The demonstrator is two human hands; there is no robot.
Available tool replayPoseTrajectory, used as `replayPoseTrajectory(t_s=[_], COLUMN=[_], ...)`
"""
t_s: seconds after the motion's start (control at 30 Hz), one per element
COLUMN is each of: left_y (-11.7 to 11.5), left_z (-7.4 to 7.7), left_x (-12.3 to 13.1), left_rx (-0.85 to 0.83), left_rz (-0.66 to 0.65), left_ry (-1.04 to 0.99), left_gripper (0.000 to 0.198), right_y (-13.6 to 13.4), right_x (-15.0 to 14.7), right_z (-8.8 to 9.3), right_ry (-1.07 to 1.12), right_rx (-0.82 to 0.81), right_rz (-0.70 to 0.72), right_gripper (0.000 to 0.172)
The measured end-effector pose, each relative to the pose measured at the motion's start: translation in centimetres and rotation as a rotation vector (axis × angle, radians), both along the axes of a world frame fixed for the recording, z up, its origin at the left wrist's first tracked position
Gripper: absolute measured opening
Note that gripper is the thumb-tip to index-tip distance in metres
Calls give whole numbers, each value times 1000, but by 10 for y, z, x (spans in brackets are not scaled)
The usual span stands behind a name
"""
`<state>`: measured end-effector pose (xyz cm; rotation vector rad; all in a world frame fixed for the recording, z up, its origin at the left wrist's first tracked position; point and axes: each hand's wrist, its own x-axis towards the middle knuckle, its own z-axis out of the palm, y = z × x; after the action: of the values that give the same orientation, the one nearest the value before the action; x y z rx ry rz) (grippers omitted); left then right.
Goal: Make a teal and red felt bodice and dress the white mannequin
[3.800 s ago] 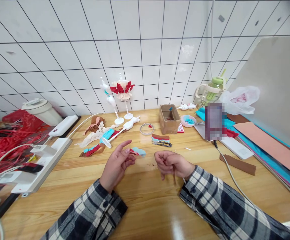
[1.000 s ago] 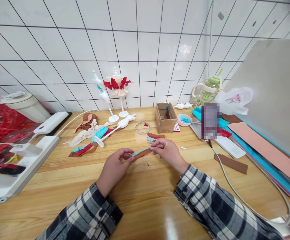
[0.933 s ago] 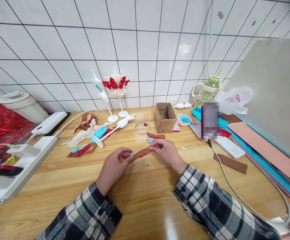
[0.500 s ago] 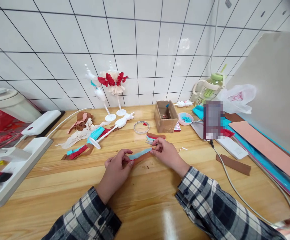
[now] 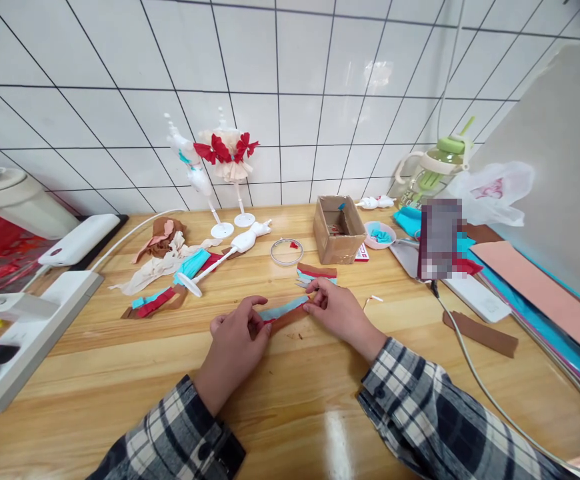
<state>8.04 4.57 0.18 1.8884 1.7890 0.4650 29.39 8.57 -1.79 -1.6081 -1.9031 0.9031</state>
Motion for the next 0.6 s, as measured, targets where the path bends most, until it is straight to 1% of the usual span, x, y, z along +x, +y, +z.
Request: replayPoseTrajectory(t_s=[0.37,0.6], left_y=[-1,2], left_z=[-2,2], left_x=[-1,1], left_rx=[-16,-31], left_rz=[2,-2], left_ry=[69,84], left_gripper=[36,34], right_y=[-2,-1], right_x=[-1,-4], right_z=[1,2], right_ry=[-78,-118], right_rx=[0,-2], right_rz=[8,6], right_gripper=[20,20])
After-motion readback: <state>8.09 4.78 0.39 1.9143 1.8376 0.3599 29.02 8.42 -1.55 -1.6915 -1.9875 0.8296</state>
